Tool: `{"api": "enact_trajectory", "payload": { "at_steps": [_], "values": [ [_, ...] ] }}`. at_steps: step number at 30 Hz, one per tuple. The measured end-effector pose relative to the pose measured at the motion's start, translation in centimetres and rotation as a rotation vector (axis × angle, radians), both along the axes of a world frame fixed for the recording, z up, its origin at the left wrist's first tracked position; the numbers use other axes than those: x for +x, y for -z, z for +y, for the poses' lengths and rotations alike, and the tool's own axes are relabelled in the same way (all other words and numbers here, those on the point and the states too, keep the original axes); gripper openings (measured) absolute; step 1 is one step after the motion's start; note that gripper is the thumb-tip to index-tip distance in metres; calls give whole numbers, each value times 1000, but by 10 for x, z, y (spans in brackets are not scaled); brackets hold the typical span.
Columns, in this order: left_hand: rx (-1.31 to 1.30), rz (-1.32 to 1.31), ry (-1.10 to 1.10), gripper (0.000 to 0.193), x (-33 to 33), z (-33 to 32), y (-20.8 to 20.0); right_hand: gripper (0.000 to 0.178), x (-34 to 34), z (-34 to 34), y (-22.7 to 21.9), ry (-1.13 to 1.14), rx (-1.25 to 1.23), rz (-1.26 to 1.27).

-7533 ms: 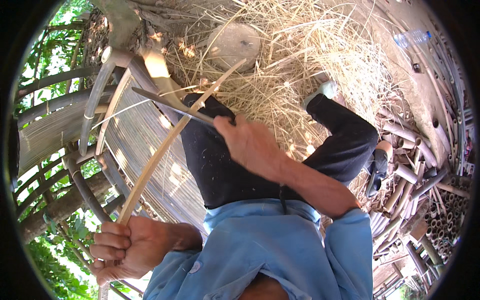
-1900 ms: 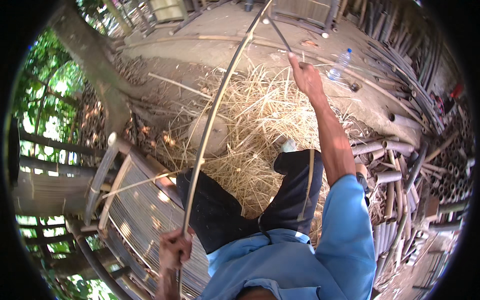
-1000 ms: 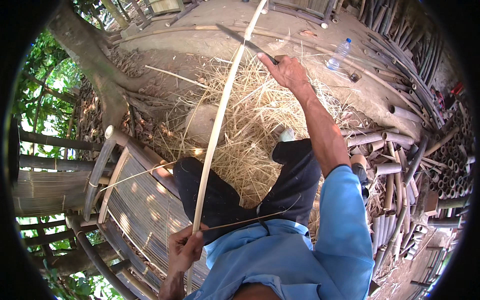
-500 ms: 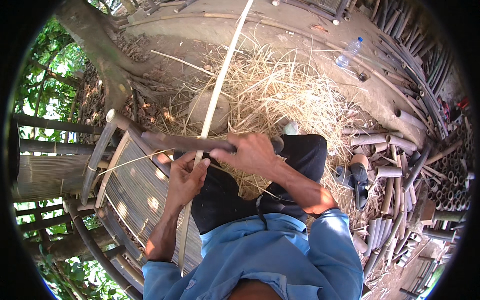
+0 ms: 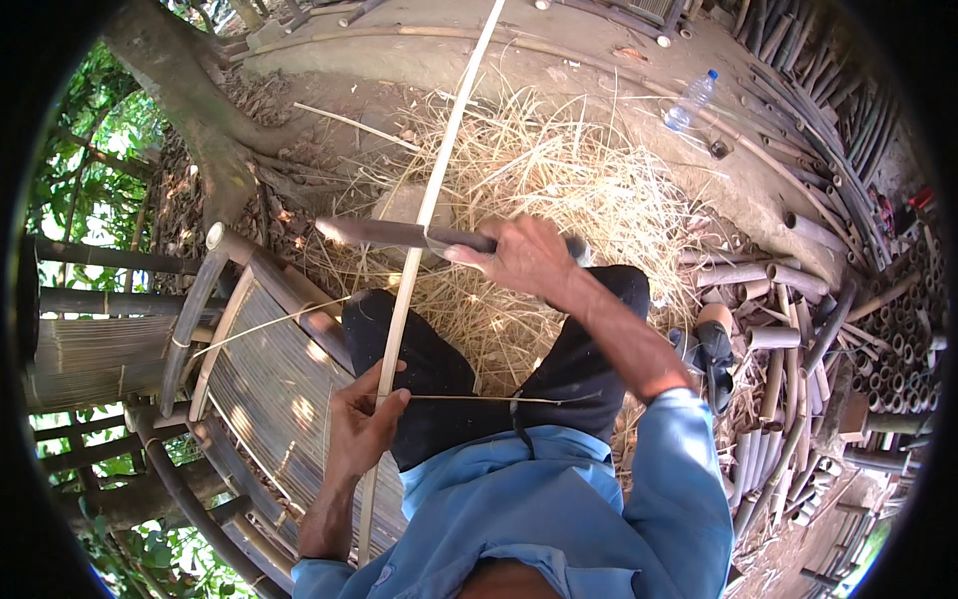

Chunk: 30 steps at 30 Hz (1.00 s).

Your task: The person strips thin layers from a long bamboo pole using a large knife while sitting on a bamboo bench.

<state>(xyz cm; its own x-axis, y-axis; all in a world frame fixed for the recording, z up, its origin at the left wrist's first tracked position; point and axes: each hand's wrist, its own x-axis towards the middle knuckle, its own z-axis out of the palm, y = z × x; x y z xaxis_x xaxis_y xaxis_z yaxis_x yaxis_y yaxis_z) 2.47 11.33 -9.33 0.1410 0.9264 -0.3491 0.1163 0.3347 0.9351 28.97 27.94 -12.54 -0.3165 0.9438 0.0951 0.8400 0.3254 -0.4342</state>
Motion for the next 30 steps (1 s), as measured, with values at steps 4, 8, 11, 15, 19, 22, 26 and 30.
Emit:
{"api": "enact_trajectory", "payload": {
  "at_steps": [4,8,11,15,19,22,26,30],
  "values": [
    [59,59,-39,39,0,-4,-9,76,3,25,-5,-155,168,-15],
    [82,151,-47,37,-16,-31,-24,71,69,94,7,255,72,147],
    [-67,22,-121,33,-31,-57,-31,88,101,112,-36,428,66,-95],
    [-195,-8,-96,30,-37,-17,-16,93,71,95,-24,317,30,182],
    [-34,73,-156,35,-25,25,12,86,26,56,-4,221,-117,228],
    [131,231,-100,37,-23,39,17,77,-11,14,4,59,-87,219],
    [71,189,-78,33,-24,47,24,66,-49,-45,13,-158,-5,123],
    [149,158,-65,25,-21,38,21,62,-54,-54,7,-266,-1,159]
  ]
}}
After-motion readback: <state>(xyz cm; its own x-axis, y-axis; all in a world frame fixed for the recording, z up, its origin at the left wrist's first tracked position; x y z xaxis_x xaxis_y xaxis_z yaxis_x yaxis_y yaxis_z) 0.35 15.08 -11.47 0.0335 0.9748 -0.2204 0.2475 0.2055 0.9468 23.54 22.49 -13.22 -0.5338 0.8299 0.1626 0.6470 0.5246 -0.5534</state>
